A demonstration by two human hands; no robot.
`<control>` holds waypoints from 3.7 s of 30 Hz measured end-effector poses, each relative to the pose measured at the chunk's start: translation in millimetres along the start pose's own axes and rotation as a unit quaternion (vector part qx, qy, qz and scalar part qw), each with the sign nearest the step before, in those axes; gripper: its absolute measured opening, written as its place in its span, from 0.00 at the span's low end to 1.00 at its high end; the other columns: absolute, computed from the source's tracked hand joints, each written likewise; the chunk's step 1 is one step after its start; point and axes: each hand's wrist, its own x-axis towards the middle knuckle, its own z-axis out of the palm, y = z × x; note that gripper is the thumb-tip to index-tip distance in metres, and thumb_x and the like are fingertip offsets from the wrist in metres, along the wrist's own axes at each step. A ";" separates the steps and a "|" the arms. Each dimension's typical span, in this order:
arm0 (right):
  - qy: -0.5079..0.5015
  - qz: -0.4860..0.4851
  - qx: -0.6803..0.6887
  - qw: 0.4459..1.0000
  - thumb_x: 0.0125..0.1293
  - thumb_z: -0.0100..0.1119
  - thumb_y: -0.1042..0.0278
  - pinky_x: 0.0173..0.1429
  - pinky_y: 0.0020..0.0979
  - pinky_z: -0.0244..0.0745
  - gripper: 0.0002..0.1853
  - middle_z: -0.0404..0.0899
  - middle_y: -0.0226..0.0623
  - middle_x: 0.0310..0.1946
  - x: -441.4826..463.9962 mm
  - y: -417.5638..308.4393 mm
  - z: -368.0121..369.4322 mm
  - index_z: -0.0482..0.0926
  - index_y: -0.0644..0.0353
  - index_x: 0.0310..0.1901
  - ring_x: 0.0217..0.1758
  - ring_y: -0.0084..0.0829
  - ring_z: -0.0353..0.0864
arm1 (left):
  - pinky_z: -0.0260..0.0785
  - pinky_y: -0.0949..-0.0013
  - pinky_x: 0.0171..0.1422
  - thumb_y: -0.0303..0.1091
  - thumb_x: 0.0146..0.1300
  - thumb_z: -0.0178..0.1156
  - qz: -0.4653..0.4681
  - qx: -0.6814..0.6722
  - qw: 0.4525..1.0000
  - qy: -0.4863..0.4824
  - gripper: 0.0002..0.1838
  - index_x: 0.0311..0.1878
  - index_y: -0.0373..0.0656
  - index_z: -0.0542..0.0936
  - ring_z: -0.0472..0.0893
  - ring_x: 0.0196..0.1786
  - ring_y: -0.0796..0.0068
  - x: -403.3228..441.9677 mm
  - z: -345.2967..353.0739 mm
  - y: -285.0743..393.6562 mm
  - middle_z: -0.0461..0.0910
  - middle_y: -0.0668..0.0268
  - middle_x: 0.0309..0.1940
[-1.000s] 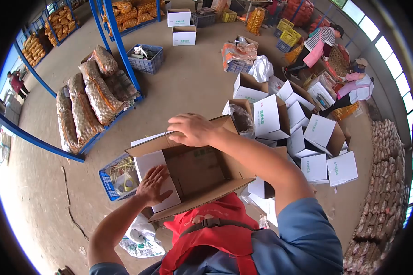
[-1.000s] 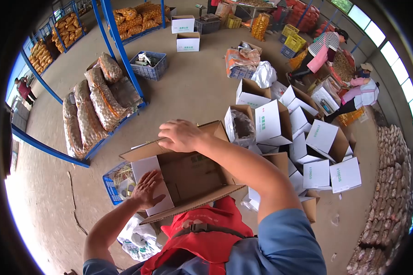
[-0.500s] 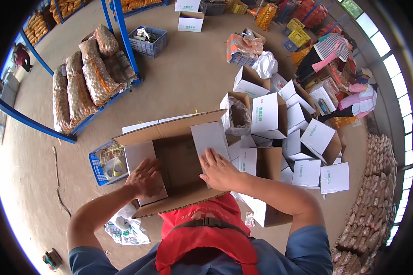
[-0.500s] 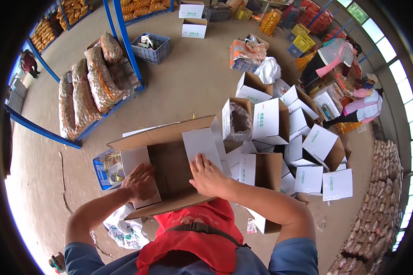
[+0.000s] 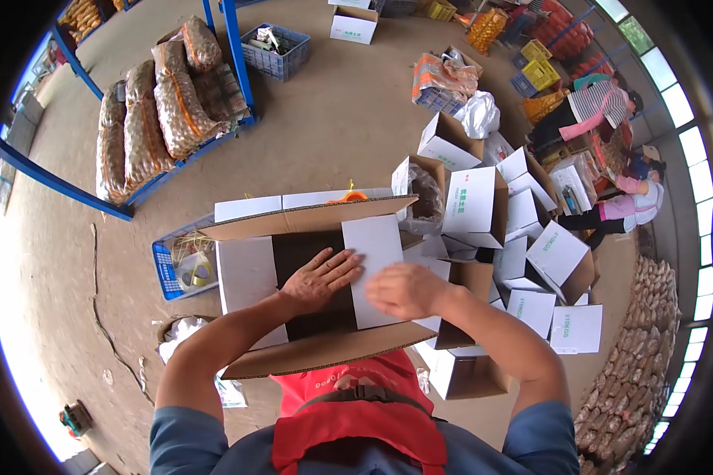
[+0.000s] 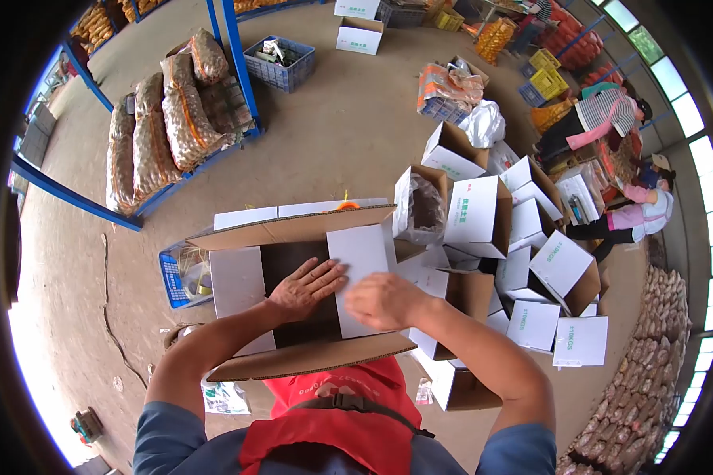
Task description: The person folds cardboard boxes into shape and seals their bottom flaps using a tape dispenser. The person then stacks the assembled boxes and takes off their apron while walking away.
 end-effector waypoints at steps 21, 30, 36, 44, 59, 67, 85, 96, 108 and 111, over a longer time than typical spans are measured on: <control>0.023 0.100 -0.040 0.994 0.79 0.54 0.49 0.77 0.48 0.72 0.26 0.70 0.50 0.78 51.9 -24.5 -9.3 0.82 0.63 0.64 0.81 0.46 0.68 | 0.66 0.45 0.78 0.57 0.75 0.58 -0.208 -0.395 0.803 -0.395 0.40 0.78 0.36 0.67 0.73 0.73 0.39 -27.9 -113.5 26.1 0.67 0.42 0.77; -0.020 0.099 0.003 0.995 0.81 0.48 0.37 0.72 0.50 0.75 0.33 0.79 0.52 0.69 71.3 -12.5 -41.6 0.89 0.64 0.55 0.66 0.53 0.83 | 0.76 0.54 0.69 0.48 0.65 0.70 -0.124 -0.117 0.985 0.009 0.26 0.55 0.36 0.81 0.85 0.57 0.55 -79.6 -149.2 18.5 0.85 0.55 0.52; -0.062 0.128 0.049 0.989 0.82 0.46 0.37 0.79 0.49 0.68 0.34 0.74 0.51 0.75 62.2 -4.9 -33.2 0.84 0.62 0.64 0.76 0.49 0.75 | 0.47 0.50 0.90 0.47 0.69 0.66 -0.258 -0.057 0.964 -0.017 0.40 0.79 0.40 0.66 0.55 0.87 0.52 -65.8 -78.4 -28.5 0.55 0.50 0.85; 0.180 -0.001 -0.006 0.984 0.78 0.58 0.47 0.90 0.48 0.45 0.30 0.60 0.41 0.84 34.0 17.4 57.5 0.75 0.55 0.74 0.88 0.40 0.54 | 0.40 0.46 0.91 0.51 0.70 0.63 -0.333 -0.082 0.939 -0.023 0.44 0.81 0.34 0.63 0.51 0.88 0.45 -46.4 -69.4 12.1 0.53 0.43 0.85; 0.085 0.061 -0.039 0.994 0.67 0.71 0.50 0.55 0.49 0.82 0.24 0.86 0.55 0.52 197.8 292.7 130.4 0.84 0.68 0.48 0.46 0.56 0.87 | 0.48 0.48 0.90 0.55 0.63 0.68 -0.379 -0.094 0.921 0.005 0.43 0.78 0.44 0.71 0.60 0.86 0.50 -41.4 -62.0 5.2 0.61 0.48 0.83; 0.303 0.169 0.458 0.819 0.77 0.64 0.51 0.54 0.27 0.79 0.22 0.87 0.29 0.40 137.3 256.3 -1.3 0.86 0.67 0.50 0.44 0.23 0.85 | 0.45 0.49 0.91 0.54 0.63 0.69 -0.383 -0.120 0.916 -0.016 0.44 0.78 0.42 0.70 0.55 0.88 0.54 -42.7 -71.9 2.1 0.58 0.51 0.84; 0.163 -0.055 0.801 0.574 0.80 0.37 0.39 0.51 0.41 0.81 0.32 0.73 0.32 0.15 71.2 41.2 48.9 0.77 0.58 0.31 0.22 0.32 0.76 | 0.47 0.49 0.91 0.42 0.69 0.63 -0.337 -0.122 0.925 0.123 0.33 0.75 0.40 0.72 0.58 0.86 0.55 -59.1 -57.9 13.4 0.62 0.52 0.83; 0.203 -0.029 0.438 0.875 0.71 0.50 0.20 0.27 0.28 0.67 0.42 0.72 0.29 0.18 88.2 15.9 66.8 0.74 0.64 0.31 0.21 0.22 0.73 | 0.61 0.49 0.84 0.27 0.65 0.60 -0.280 -0.197 0.911 0.230 0.19 0.59 0.38 0.82 0.73 0.76 0.51 -82.6 -64.5 18.3 0.80 0.53 0.66; 0.221 -0.015 0.466 0.857 0.64 0.59 0.18 0.48 0.39 0.87 0.56 0.85 0.49 0.45 69.8 83.4 109.3 0.68 0.77 0.64 0.42 0.36 0.89 | 0.77 0.70 0.37 0.42 0.82 0.54 -0.355 -0.727 0.502 0.306 0.20 0.41 0.33 0.84 0.82 0.32 0.77 -73.8 -102.2 65.0 0.85 0.65 0.32; 0.244 -0.063 0.403 0.880 0.69 0.59 0.24 0.39 0.32 0.76 0.45 0.84 0.36 0.36 83.9 43.4 79.4 0.84 0.71 0.54 0.35 0.29 0.81 | 0.77 0.70 0.35 0.36 0.78 0.53 -0.354 -0.753 0.461 0.310 0.17 0.38 0.34 0.84 0.83 0.30 0.76 -70.0 -77.8 63.1 0.85 0.65 0.29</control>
